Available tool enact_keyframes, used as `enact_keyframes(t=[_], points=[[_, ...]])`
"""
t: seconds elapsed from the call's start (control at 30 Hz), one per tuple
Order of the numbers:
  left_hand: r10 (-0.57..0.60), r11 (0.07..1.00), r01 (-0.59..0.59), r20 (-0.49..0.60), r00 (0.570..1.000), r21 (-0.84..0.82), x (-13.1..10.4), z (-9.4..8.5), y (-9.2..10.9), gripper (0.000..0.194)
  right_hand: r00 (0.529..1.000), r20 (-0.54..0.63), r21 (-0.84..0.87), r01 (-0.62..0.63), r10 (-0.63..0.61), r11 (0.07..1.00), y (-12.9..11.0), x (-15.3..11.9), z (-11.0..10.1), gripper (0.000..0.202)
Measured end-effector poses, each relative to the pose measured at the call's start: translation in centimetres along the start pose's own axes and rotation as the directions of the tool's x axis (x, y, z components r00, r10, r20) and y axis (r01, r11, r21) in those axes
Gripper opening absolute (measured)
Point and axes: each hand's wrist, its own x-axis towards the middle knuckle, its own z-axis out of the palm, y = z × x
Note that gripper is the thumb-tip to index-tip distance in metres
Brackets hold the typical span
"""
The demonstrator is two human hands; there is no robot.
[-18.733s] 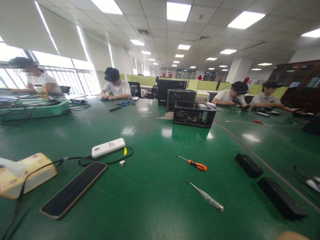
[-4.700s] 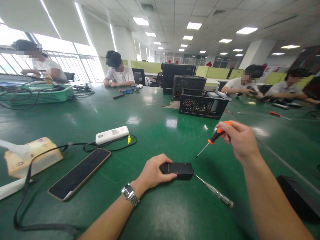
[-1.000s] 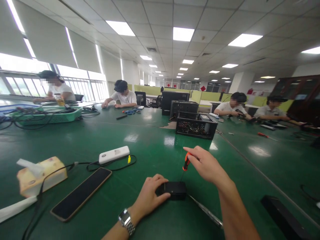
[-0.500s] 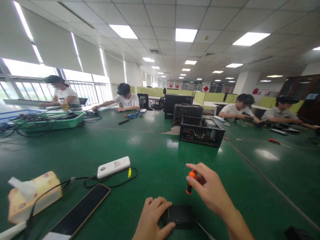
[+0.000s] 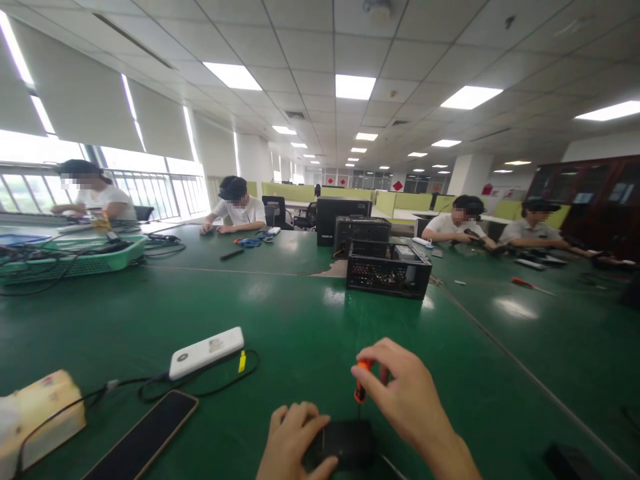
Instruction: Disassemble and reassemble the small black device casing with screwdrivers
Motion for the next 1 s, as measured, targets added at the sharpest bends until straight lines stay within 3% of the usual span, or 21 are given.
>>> enact_keyframes(t=[0.13, 0.27, 0.5, 0.73, 1.0], points=[[-0.060, 0.997, 0.060, 0.005, 0.998, -0.043, -0.2, -0.8, 1.0, 0.038, 0.990, -0.127, 0.050, 0.063, -0.056, 0.997, 0.1, -0.9, 0.9, 0.020], [-0.025, 0.997, 0.029, 0.054, 0.998, -0.069, 0.0, -1.0, 1.2, 0.038, 0.957, -0.269, 0.148, 0.150, -0.106, 0.978, 0.7, -1.4, 2.5, 0.023], [-0.001, 0.996, 0.008, 0.077, 0.997, -0.084, -0.4, -2.0, 1.9, 0.032, 0.877, -0.478, 0.224, 0.178, -0.051, 0.958, 1.3, -2.6, 4.7, 0.020], [0.027, 0.996, -0.021, 0.070, 0.997, -0.085, -0.7, -1.3, 1.1, 0.033, 0.890, -0.448, 0.269, 0.220, -0.080, 0.938, 1.7, -2.8, 4.5, 0.024], [0.044, 0.993, -0.036, 0.074, 0.996, -0.110, -0.4, -1.0, 0.2, 0.036, 0.876, -0.481, 0.293, 0.134, 0.025, 0.947, 3.2, -2.3, 4.3, 0.029]])
